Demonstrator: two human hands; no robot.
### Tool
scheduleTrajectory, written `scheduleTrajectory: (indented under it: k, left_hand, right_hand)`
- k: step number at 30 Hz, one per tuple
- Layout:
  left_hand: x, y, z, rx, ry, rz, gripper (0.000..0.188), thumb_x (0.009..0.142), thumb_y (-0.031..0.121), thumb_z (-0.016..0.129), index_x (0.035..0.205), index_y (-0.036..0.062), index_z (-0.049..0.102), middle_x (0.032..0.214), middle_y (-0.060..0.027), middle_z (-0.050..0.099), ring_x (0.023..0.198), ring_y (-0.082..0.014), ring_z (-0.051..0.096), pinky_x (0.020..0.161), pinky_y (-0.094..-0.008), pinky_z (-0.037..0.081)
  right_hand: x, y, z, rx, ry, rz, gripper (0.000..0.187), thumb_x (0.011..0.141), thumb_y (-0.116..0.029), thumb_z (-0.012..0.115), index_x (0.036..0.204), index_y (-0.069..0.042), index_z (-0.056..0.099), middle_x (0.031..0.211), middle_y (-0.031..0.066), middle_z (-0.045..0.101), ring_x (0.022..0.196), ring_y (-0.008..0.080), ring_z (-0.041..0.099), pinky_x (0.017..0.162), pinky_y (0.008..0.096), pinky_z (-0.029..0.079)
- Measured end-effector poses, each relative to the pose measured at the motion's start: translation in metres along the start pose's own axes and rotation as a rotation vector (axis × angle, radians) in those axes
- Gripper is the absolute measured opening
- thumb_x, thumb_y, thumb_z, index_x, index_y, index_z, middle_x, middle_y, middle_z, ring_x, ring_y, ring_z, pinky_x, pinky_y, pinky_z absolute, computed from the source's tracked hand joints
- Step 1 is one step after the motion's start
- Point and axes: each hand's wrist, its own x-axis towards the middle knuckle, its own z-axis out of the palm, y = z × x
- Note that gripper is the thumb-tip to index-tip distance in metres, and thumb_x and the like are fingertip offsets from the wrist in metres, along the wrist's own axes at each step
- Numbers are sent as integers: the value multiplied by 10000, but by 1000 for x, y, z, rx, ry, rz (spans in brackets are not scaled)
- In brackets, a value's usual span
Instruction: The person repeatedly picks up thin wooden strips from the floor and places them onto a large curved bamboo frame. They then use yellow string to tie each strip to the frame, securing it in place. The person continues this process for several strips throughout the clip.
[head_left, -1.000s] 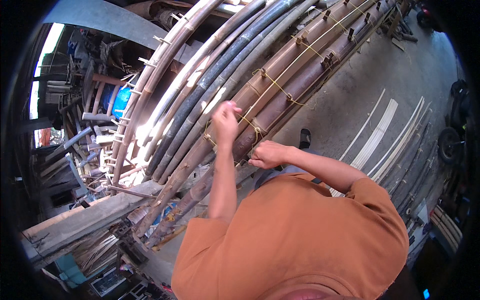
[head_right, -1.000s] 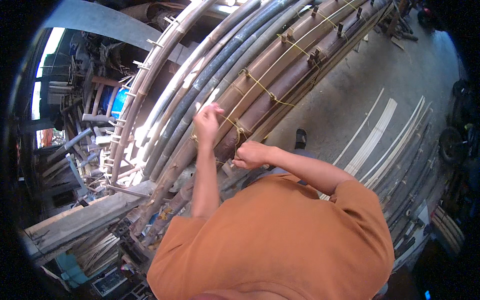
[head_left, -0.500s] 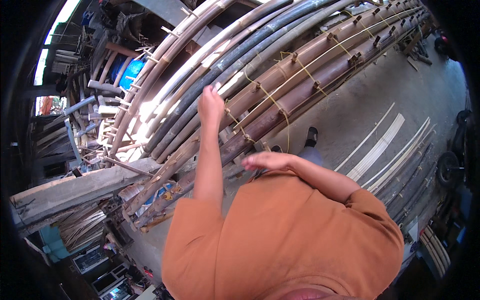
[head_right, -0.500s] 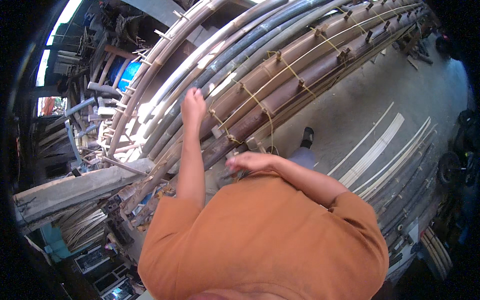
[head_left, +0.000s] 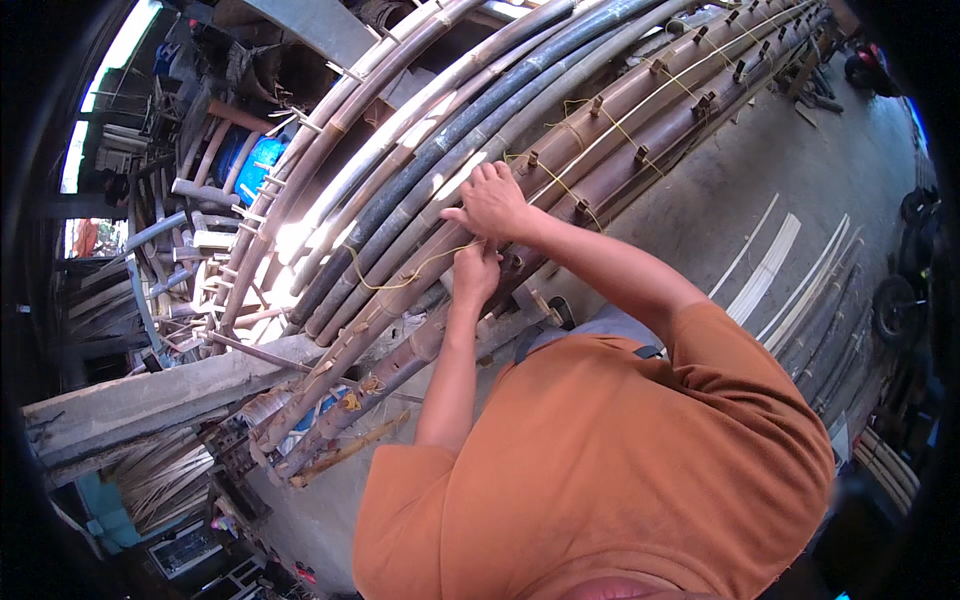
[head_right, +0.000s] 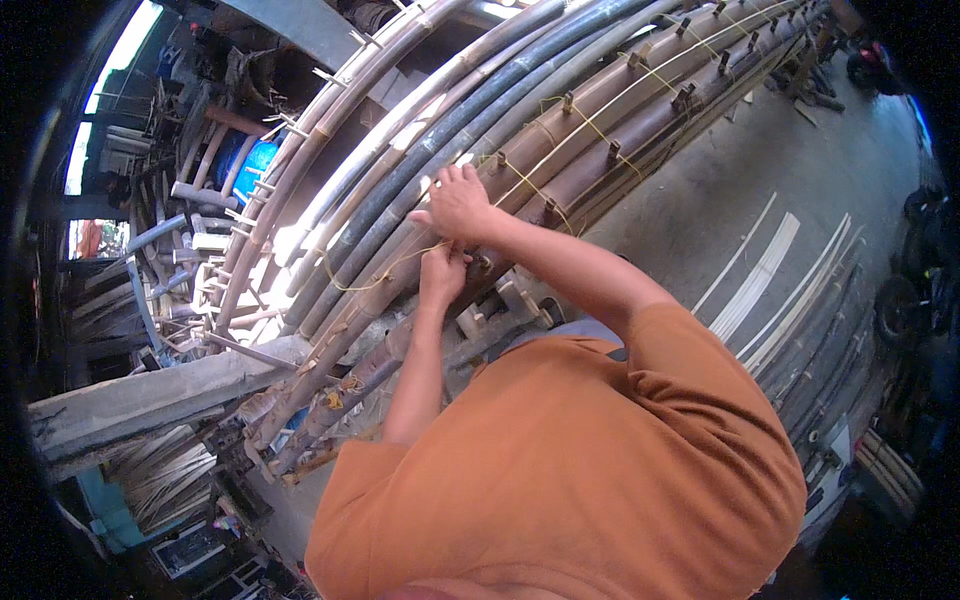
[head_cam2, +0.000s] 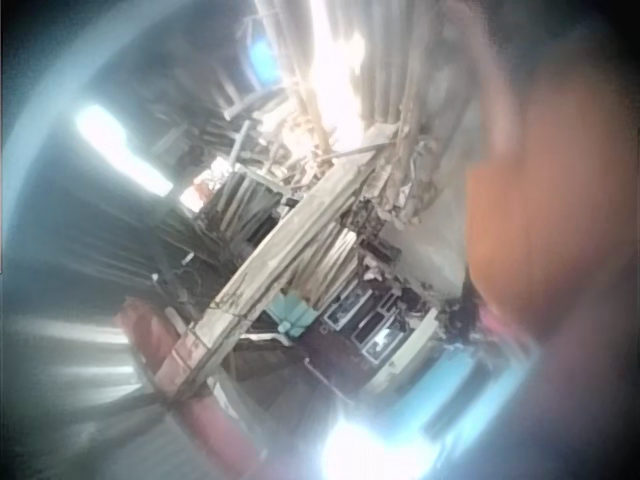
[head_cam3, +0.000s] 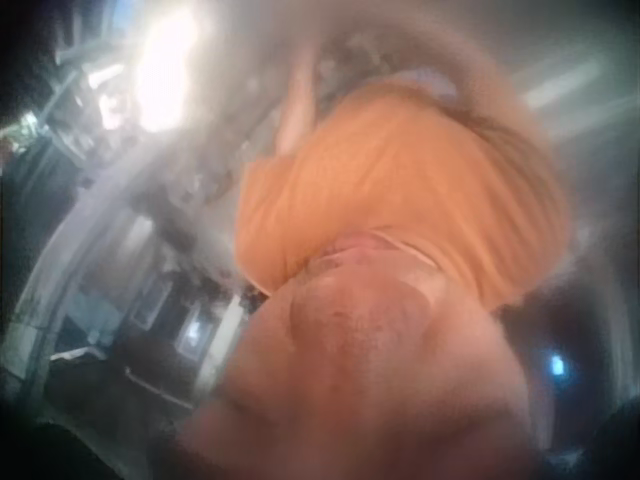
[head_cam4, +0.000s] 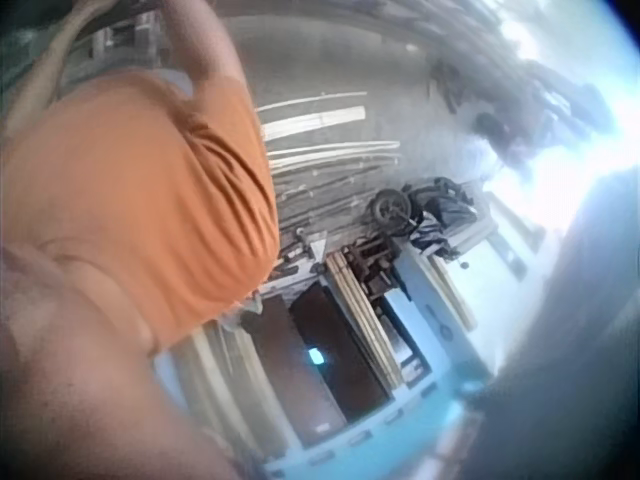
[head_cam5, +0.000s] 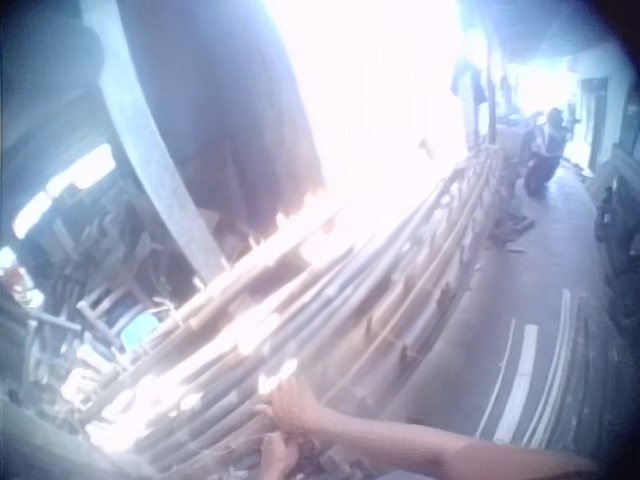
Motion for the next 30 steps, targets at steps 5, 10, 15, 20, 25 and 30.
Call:
scheduleTrajectory:
  k: [5, 10, 15, 20, 25, 30]
  left_hand:
    - [0, -24, -3, -103, -3, -9, 349, 1009, 295, 474, 1024, -9, 644, 760, -213, 656, 696, -292, 696, 654, -411, 516]
    - [-3, -16, 0, -42, 37, 78, 290, 982, 241, 506, 944, -2, 659, 790, -211, 660, 741, -313, 691, 667, -413, 512]
    - [37, 8, -24, -269, 183, 248, 247, 974, 139, 525, 876, -16, 692, 779, -93, 691, 709, -183, 658, 687, -304, 502]
    - [132, -7, -33, 167, 437, 281, 296, 974, 238, 487, 1008, 20, 685, 866, -175, 702, 802, -348, 681, 713, -422, 511]
    - [165, -27, -13, 471, 67, 45, 335, 956, 310, 463, 1021, 67, 685, 1038, -226, 658, 972, -429, 614, 824, -485, 478]
    - [193, -14, -35, 308, 124, 177, 514, 939, 295, 568, 1298, -69, 519, 1066, -266, 644, 987, -358, 644, 853, -420, 491]
  right_hand:
    - [34, -6, -52, 1058, -562, 263, 517, 977, -460, 443, 862, -20, 689, 732, 152, 647, 672, 307, 624, 661, 438, 480]
    - [-90, -19, -90, 837, -960, -111, 410, 910, -326, 548, 697, 15, 632, 718, 230, 647, 683, 397, 632, 634, 484, 489]
    - [-135, -36, -52, 807, -680, -10, 395, 910, -313, 530, 669, -27, 656, 680, 213, 629, 647, 428, 606, 626, 519, 489]
    - [-133, -25, -73, 837, -641, 44, 416, 925, -323, 529, 656, -12, 599, 638, 222, 568, 623, 424, 552, 592, 492, 444]
    - [-140, 27, -86, 1746, -202, 1055, 481, 957, -481, 562, 626, -133, 533, 580, -20, 490, 567, 106, 552, 557, 293, 443]
    - [-238, 167, -121, 2091, 695, 1465, 429, 955, -473, 542, 666, -216, 356, 549, -89, 334, 403, 92, 264, 555, 320, 451]
